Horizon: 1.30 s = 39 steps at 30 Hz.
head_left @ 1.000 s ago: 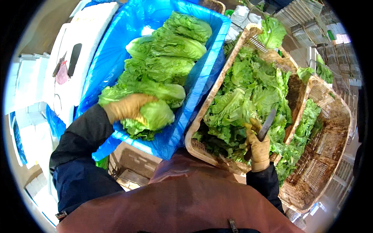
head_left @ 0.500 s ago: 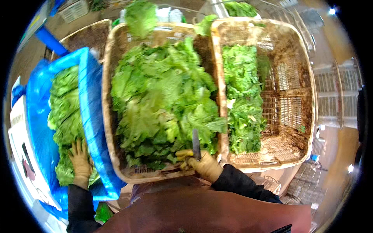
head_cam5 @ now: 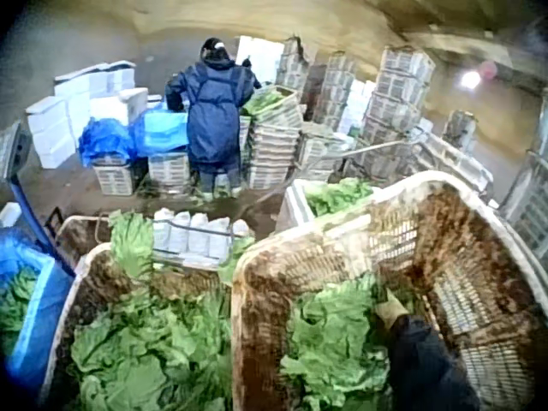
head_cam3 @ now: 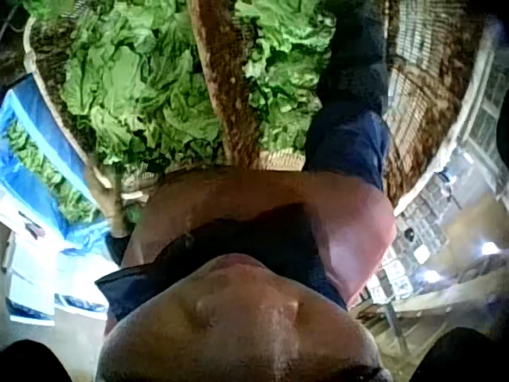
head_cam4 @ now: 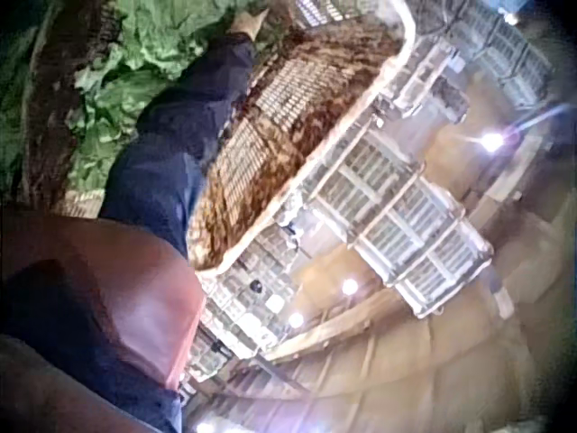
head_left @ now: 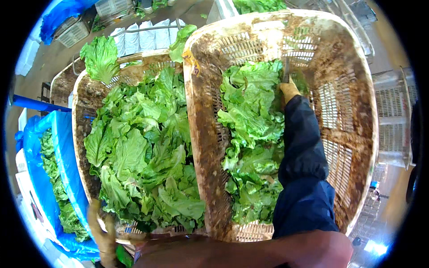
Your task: The person repeatedly picks up heads of lettuce from a basket, trims the outer leaves with a knife, and places the trimmed lettuce into a blue bin. The process is continuous and repetitive throughout the clip.
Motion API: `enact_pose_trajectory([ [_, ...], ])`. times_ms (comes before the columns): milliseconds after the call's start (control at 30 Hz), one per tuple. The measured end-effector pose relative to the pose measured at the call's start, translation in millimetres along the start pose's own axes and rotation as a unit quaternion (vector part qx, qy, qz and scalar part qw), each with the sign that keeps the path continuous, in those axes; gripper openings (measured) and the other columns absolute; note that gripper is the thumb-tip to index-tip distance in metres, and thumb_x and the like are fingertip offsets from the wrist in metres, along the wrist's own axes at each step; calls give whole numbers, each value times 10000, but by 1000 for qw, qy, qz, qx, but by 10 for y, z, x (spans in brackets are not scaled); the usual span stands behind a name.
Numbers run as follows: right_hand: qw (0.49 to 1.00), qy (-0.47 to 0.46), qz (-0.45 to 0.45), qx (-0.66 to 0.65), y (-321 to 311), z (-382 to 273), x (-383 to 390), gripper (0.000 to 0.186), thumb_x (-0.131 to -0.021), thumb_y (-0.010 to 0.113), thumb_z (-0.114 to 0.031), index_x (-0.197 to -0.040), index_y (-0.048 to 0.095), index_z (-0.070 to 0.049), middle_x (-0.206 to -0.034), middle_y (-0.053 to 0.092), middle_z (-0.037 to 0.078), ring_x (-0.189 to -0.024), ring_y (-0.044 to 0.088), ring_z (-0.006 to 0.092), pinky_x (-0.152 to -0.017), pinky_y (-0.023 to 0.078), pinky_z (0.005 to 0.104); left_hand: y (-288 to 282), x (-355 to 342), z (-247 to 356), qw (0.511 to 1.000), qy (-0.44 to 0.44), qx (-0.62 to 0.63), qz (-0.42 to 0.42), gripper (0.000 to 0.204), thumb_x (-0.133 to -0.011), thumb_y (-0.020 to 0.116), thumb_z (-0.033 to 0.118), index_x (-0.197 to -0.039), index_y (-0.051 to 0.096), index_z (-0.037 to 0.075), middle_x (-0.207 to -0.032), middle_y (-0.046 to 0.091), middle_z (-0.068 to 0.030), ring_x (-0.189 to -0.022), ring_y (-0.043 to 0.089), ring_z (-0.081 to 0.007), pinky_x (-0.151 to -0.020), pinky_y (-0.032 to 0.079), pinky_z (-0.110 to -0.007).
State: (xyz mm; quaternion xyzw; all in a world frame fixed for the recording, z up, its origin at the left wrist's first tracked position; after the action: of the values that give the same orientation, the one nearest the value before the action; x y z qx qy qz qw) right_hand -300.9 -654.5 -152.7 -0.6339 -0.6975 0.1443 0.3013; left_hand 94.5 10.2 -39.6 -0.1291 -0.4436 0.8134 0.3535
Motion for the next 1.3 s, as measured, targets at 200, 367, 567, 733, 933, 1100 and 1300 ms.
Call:
enact_pose_trajectory([
  [200, 969, -163, 156, 103, 277, -143, 606, 390, -833, 699, -50, -1216, 637, -6, -1056, 705, 175, -971, 656, 210, -859, 515, 318, 617, -415, 1152, 979, 138, 100, -116, 498, -773, 635, 66, -1257, 607, -48, -1280, 627, -233, -1216, 587, -378, -1070, 424, -425],
  [367, 923, -164, 277, -211, 382, -699, 3032, 427, -892, 700, -116, -1256, 572, 65, -1184, 656, 210, -1025, 633, 291, -928, 500, 361, 1158, -808, 1781, 686, -16, 569, -453, 871, -855, 766, 250, -1547, 285, 34, -1482, 476, -150, -1328, 487, -266, -1118, 370, -428],
  [567, 968, -181, -174, -32, 126, -685, 4658, 368, -861, 613, 51, -1227, 586, 74, -1088, 662, 192, -915, 689, 235, -809, 588, 358, 1346, -939, 1709, 568, -214, 727, -322, 649, -906, 628, 551, -1354, 544, 90, -1261, 625, -69, -1080, 628, -249, -925, 517, -391],
  [733, 977, -169, -26, 128, 63, -1804, 4711, 363, -855, 628, 37, -1211, 663, -20, -1069, 727, 136, -821, 717, 183, -651, 578, 316, 479, -963, 1144, 794, 111, 526, -284, 1063, -619, 903, 449, -1460, 406, 27, -1400, 517, -96, -1263, 516, -234, -1072, 409, -387],
  [933, 695, -485, -270, 458, 1023, -2511, 5226, 407, -780, 609, -65, -1184, 651, -98, -1144, 685, 76, -774, 702, 239, -641, 555, 340, -436, -37, 433, 782, 57, 476, -398, 1329, -485, 959, 521, -1521, 310, 2, -1490, 428, -143, -1384, 407, -258, -1168, 283, -387],
  [1100, 703, -386, -356, 479, 1084, -1919, 4586, 252, -845, 675, -114, -1093, 702, -71, -828, 697, 72, -621, 657, 250, -618, 555, 349, -566, 432, 251, 684, -109, 593, -411, 1122, -580, 949, 255, -1495, 340, 31, -1445, 483, -104, -1342, 456, -222, -1136, 350, -377],
  [1300, 785, -365, -466, 184, 1213, -2522, 5407, 252, -841, 770, -245, -971, 670, -53, -857, 702, 120, -745, 697, 220, -659, 547, 339, -562, 436, 238, 601, -169, 705, -335, 722, -907, 683, 306, -1496, 352, 53, -1464, 485, -120, -1351, 469, -239, -1141, 369, -383],
])
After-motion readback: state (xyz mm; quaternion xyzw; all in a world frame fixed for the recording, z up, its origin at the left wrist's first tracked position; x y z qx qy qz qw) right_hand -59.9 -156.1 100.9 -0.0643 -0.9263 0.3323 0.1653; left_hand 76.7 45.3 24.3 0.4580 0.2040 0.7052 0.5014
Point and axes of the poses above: each hand's wrist, its own x-axis away from the middle knuckle, its own y-axis out of the palm, z = x × y, the point moved 2 cm from there along -x, towards the middle knuckle
